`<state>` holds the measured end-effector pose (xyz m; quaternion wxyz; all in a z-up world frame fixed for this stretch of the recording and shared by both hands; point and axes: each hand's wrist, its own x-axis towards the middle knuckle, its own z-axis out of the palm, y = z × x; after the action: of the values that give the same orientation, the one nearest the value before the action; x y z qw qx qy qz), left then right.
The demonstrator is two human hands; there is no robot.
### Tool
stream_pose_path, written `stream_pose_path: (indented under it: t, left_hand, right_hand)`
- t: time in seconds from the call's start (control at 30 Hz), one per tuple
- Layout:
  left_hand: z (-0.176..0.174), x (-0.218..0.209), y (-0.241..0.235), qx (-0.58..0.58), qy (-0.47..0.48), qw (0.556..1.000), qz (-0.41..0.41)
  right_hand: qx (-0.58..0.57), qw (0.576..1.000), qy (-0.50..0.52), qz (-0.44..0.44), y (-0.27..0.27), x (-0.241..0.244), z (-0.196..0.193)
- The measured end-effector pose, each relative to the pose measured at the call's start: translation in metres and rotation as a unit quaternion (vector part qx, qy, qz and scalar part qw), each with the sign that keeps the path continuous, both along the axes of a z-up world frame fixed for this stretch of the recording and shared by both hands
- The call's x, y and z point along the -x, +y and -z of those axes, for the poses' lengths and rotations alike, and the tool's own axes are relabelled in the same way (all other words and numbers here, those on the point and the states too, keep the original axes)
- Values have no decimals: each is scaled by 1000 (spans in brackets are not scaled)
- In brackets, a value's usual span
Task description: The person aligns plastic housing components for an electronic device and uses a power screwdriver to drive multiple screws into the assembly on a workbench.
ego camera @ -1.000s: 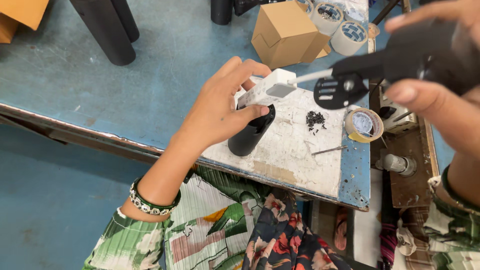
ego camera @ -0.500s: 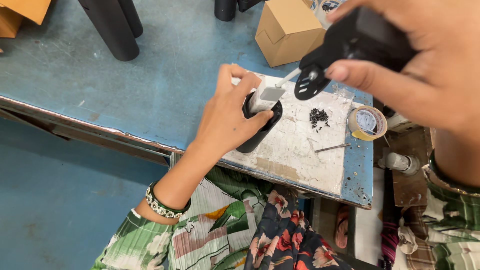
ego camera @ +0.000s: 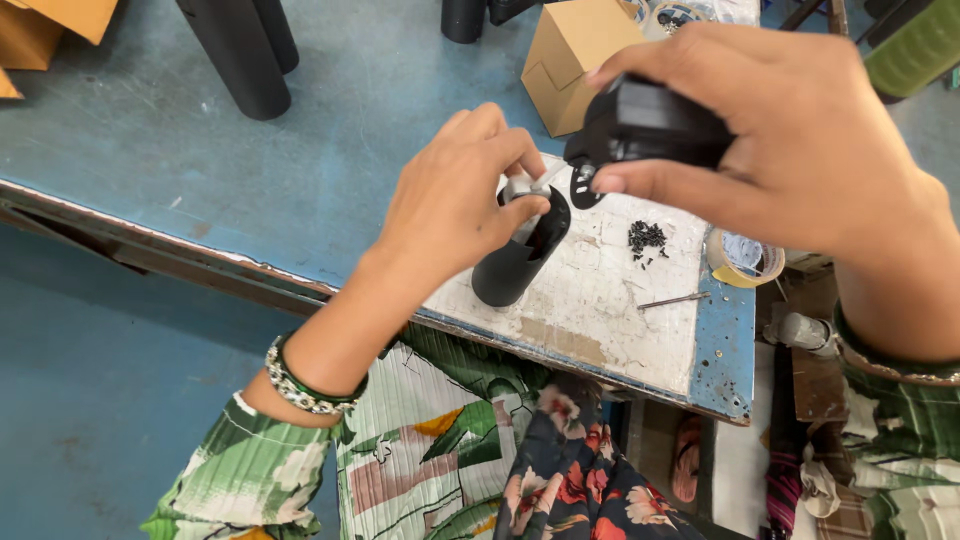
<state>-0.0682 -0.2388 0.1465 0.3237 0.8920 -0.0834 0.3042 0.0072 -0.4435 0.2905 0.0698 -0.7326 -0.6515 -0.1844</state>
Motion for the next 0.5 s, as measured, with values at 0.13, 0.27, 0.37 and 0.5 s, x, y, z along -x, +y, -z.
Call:
stream_pose_path:
  t: [0.13, 0.27, 0.37, 0.5]
  left_hand:
    - [12, -3, -15, 28, -14, 999, -33]
    - [18, -1, -19, 49, -8, 998, -50]
    - [15, -6, -20, 43, 16, 997, -55]
    - [14, -3, -21, 12, 29, 997, -67]
  right_hand:
    - [-13, 999, 39, 17, 5, 4, 8]
    - [24, 986, 76, 147, 5, 14, 15]
    - [20, 973, 147, 175, 4, 17, 19]
    - [6, 987, 97, 129, -3, 19, 24]
